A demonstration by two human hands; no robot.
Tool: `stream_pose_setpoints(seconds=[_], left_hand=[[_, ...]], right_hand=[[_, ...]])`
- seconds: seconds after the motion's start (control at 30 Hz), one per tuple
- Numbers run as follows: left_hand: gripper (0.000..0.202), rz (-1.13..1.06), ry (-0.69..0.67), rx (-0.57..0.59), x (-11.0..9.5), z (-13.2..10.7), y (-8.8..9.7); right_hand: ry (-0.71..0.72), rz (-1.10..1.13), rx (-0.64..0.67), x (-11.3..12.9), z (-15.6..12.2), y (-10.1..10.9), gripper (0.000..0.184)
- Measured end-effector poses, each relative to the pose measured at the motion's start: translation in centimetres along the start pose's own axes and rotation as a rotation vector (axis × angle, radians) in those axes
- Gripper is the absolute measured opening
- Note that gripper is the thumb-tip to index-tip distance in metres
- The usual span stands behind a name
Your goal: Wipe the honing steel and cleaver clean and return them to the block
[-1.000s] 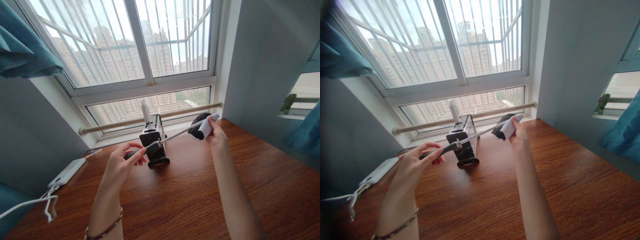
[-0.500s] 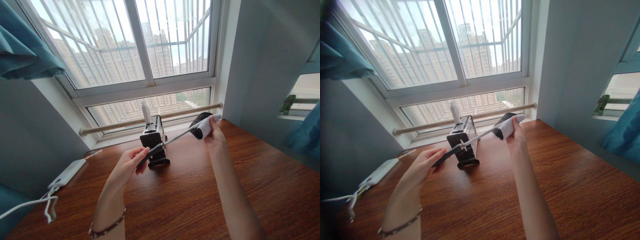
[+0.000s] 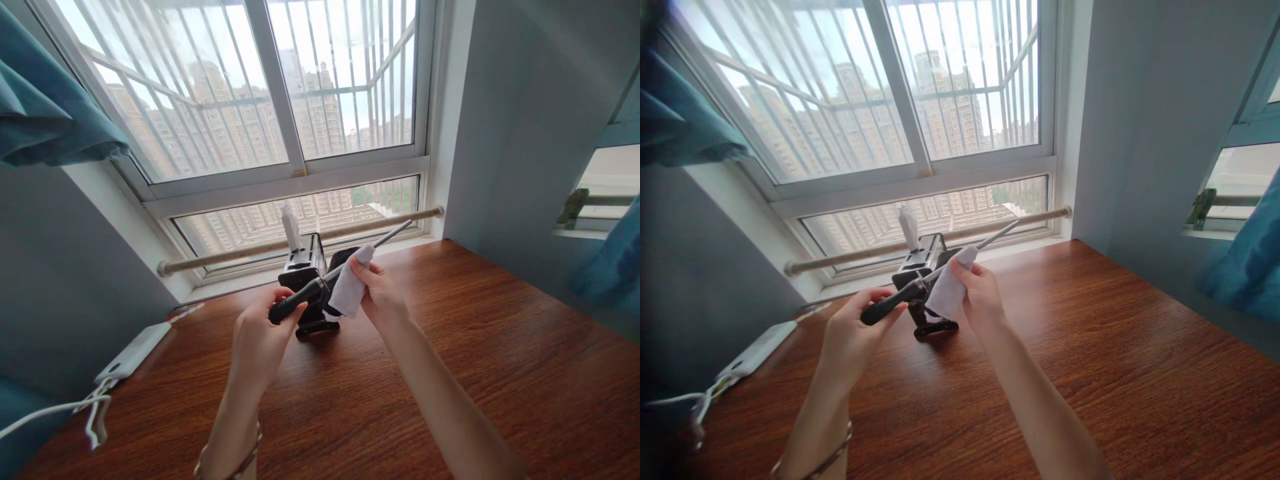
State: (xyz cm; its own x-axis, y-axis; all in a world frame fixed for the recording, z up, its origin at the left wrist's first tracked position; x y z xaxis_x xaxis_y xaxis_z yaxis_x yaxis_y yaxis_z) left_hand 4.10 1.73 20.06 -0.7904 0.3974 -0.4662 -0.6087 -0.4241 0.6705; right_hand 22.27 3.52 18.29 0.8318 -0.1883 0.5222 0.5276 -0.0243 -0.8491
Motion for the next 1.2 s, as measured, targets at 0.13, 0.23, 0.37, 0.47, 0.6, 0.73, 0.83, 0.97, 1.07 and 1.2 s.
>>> stream_pose_setpoints(seconds=[0.13,0.23,0.37,0.47,0.6,0.73,0.83,0.97,1.07,1.2], left_hand=[[0.026,0.085,-0.134,-0.189,-1.3,-0.3,0.7],[0.024,0.067,-0.188,-0.271,-2.1,-0.5,0.7],[0.016,0.060,-0.213,-0.272,-2.5,-0.6,0.7],[0.016,-0.002,-0.173,-0.192,-2.5,-0.6,0.8],[0.022,-0.068,-0.099,-0.090,-2.2,-0.6,0.9],[0.029,-0.119,-0.038,0.022,-1.9,-0.6,0.8],[0.042,-0.278,0.115,0.229,-1.6,-0.5,0.5],[0.050,-0.676,0.344,0.551,-1.4,-0.5,0.0],[0.045,-0.984,0.396,0.730,-1.7,-0.7,-0.5],[0.036,-1.421,0.498,0.943,-2.6,-1.4,-1.5]], right_hand=[[-0.095,-0.021,0.049,-1.0,-0.5,-0.5,0.026],[-0.147,-0.025,0.079,-1.6,-0.6,-0.7,0.028],[-0.155,-0.034,0.106,-1.9,-0.5,-0.7,0.031],[-0.147,-0.060,0.115,-1.9,-0.5,-0.6,0.031],[-0.126,-0.095,0.140,-1.7,-0.5,-0.6,0.030],[-0.102,-0.139,0.167,-1.5,-0.4,-0.4,0.029],[-0.082,-0.189,0.219,-1.3,-0.3,-0.3,0.026],[-0.067,-0.244,0.284,-0.8,-0.3,-0.4,0.021],[-0.037,-0.230,0.306,-0.3,-0.5,-0.6,0.018],[0.009,-0.204,0.323,0.3,-0.5,-0.6,0.017]])
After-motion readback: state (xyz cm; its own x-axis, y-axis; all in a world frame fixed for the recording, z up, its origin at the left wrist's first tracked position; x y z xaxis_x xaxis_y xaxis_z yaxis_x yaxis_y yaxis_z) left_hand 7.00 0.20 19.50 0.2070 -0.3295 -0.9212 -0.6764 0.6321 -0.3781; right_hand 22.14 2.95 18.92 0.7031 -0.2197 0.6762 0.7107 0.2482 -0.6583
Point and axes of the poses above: each hand's wrist, its own z-axis towards the middle knuckle, its own y-axis out of the back of the hand, x = y × z, the point moved 2 cm from there along z, towards the middle knuckle, and after that the axes turned 4 degrees about z, right-handed, at the moved point
